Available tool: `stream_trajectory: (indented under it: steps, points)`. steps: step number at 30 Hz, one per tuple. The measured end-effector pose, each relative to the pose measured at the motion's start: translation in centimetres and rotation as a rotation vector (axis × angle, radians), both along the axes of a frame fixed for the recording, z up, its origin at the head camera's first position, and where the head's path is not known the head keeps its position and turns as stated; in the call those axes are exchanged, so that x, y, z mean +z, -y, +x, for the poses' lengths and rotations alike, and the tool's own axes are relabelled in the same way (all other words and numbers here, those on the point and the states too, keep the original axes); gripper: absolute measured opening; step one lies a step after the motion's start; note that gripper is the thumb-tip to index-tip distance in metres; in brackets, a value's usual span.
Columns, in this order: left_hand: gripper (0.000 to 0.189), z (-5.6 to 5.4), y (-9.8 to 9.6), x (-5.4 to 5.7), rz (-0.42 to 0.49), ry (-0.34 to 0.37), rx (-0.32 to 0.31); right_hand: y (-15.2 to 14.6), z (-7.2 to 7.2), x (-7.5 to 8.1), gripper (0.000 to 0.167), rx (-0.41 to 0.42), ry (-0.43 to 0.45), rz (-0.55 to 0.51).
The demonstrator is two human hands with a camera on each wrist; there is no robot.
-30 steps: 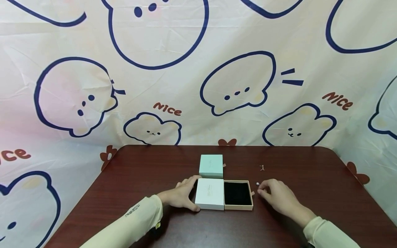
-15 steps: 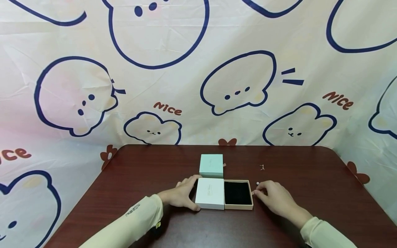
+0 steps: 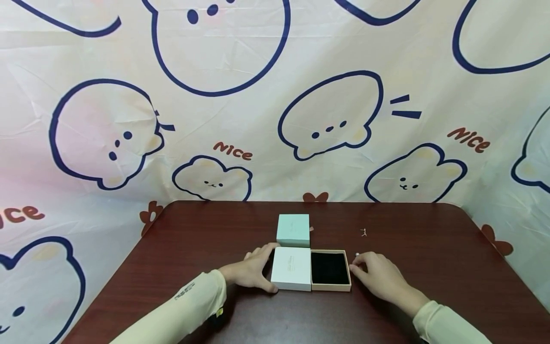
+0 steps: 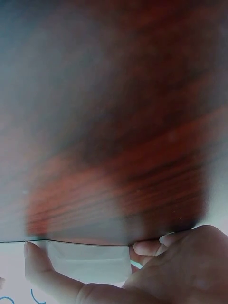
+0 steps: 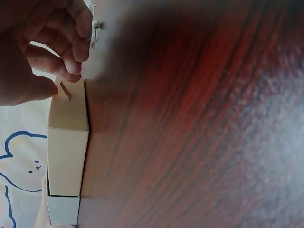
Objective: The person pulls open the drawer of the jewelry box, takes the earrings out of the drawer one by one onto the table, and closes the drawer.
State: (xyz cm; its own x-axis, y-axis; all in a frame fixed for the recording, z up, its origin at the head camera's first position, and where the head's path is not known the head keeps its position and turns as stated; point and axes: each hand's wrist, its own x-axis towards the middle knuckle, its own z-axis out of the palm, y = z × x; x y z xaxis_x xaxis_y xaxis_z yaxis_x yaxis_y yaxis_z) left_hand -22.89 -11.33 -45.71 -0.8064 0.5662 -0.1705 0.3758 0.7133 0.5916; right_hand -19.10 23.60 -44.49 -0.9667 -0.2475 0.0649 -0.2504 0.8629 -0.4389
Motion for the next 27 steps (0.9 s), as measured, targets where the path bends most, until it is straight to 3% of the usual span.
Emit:
stream_trajectory:
  steps: [27]
  points:
    - [0.108, 0.10, 0.04, -0.03, -0.005, 0.000, -0.003, 0.10, -0.07, -0.58, 0.009, 0.007, -0.009, -0.012]
